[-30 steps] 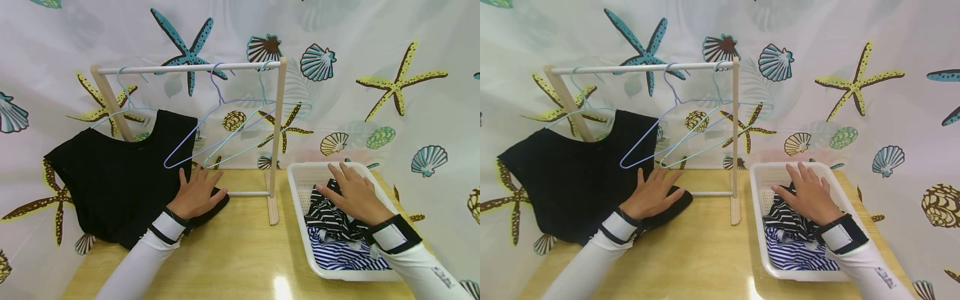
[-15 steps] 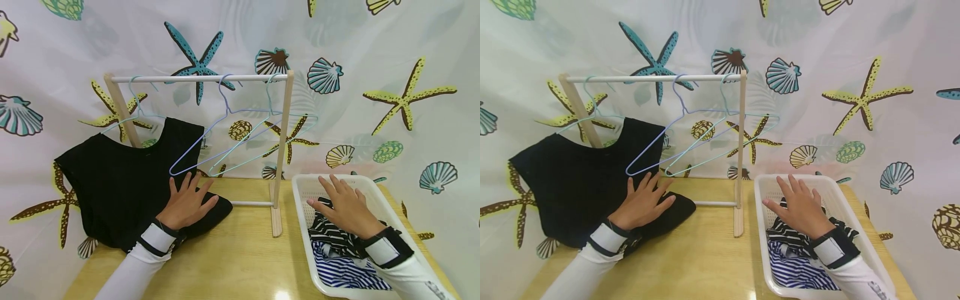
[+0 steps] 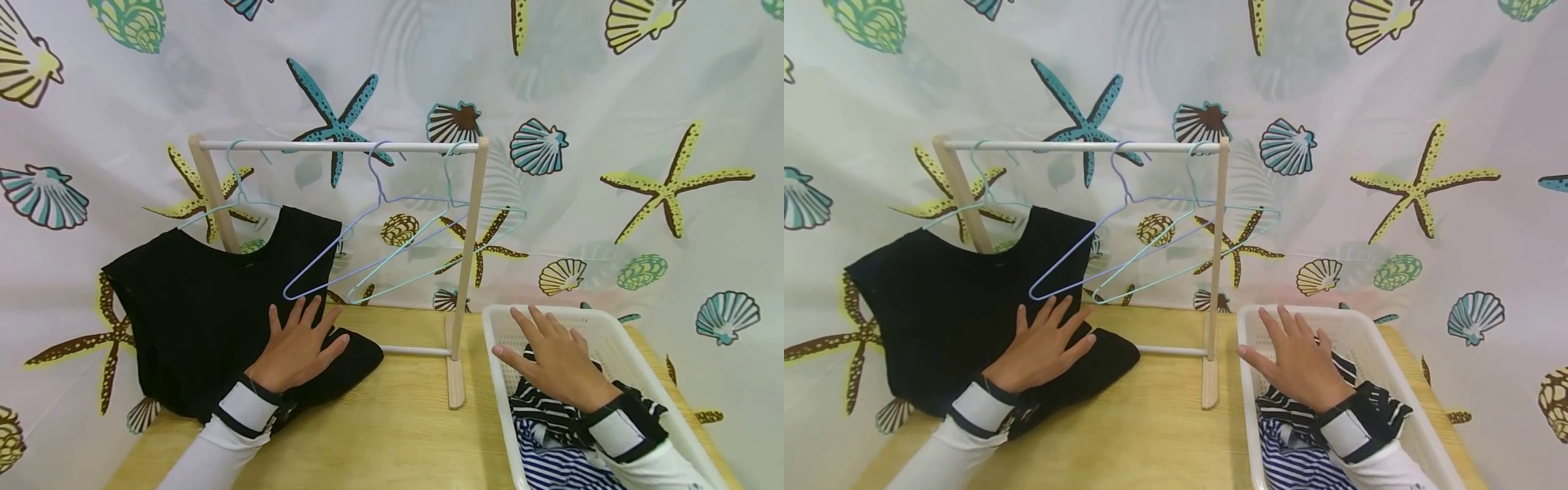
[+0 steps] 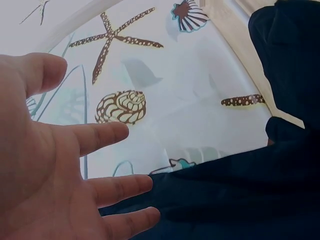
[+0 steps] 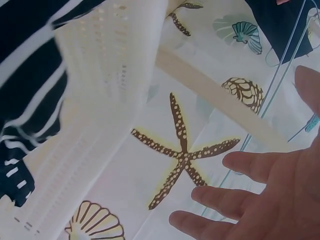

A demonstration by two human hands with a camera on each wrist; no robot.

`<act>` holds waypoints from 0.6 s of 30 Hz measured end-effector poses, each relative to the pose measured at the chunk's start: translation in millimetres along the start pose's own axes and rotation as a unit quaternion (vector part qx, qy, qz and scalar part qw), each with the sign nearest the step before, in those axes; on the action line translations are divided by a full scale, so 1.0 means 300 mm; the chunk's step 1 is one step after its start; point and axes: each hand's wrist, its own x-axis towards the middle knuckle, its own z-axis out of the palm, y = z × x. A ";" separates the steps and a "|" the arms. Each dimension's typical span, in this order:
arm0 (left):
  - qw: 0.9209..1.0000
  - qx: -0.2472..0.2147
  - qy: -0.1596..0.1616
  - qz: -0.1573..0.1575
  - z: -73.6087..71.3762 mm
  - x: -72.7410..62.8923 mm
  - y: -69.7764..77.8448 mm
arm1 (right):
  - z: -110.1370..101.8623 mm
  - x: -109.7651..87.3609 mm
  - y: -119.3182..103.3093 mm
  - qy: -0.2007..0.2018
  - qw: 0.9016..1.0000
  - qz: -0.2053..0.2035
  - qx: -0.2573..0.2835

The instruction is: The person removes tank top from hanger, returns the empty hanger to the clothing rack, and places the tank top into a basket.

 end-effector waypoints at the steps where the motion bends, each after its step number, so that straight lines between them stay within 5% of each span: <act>1: 1.000 -0.001 0.002 -0.002 -0.002 -0.003 -0.005 | 0.001 0.004 -0.007 0.002 1.000 -0.002 0.001; 11: 1.000 -0.005 0.009 -0.026 -0.107 -0.037 -0.087 | -0.018 0.062 -0.069 0.004 0.999 -0.039 0.008; 18: 0.996 -0.015 0.079 -0.039 -0.255 -0.069 -0.156 | -0.030 0.132 -0.078 0.008 0.996 -0.066 0.056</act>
